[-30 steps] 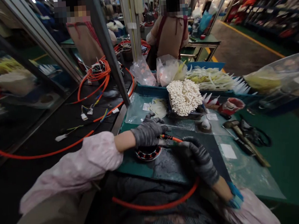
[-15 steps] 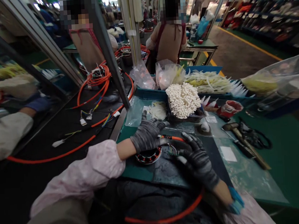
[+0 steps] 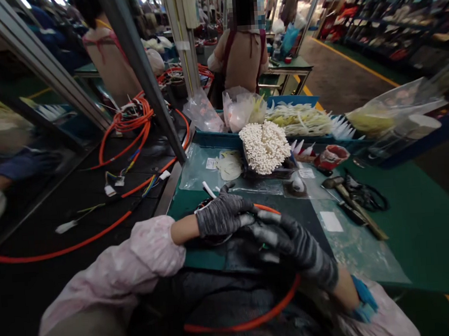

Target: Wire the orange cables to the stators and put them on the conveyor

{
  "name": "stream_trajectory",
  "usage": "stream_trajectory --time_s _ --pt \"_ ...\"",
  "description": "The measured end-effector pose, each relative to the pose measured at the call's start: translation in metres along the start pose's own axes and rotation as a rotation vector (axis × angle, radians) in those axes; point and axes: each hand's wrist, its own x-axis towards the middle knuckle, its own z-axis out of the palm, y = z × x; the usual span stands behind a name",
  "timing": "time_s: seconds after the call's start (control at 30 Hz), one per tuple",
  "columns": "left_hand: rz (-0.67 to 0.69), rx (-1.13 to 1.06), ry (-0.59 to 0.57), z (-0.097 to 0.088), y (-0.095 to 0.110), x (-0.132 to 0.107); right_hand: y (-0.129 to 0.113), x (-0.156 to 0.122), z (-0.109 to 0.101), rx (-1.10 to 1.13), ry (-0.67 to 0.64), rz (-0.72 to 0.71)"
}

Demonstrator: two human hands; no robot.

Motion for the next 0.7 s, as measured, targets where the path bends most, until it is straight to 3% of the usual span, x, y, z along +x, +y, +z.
stream_trajectory --time_s 0.07,0.13,0.2,0.27,0.33,0.43,0.6,0.7 --pt "0.003 0.024 0.024 0.000 0.002 -0.002 -0.003 0.008 0.001 0.052 -0.075 0.079" --pt "0.004 0.157 0.158 0.005 0.009 -0.010 -0.007 0.012 0.001 0.063 -0.090 0.158" --pt "0.035 0.305 0.308 0.012 0.019 -0.022 -0.011 0.014 -0.003 0.037 -0.075 0.109" --pt "0.095 0.378 0.370 0.019 0.030 -0.032 -0.014 0.015 -0.007 -0.017 -0.032 0.007" --pt "0.119 0.395 0.384 0.026 0.038 -0.037 -0.017 0.017 -0.009 -0.040 0.012 -0.045" --pt "0.072 0.421 0.418 0.039 0.037 -0.035 -0.019 0.021 0.001 -0.028 0.144 -0.004" --pt "0.019 0.438 0.410 0.060 0.022 -0.044 -0.009 0.027 0.042 0.129 0.545 0.286" --pt "0.131 0.447 0.289 0.058 0.018 -0.069 0.007 0.031 0.061 0.143 0.463 0.311"
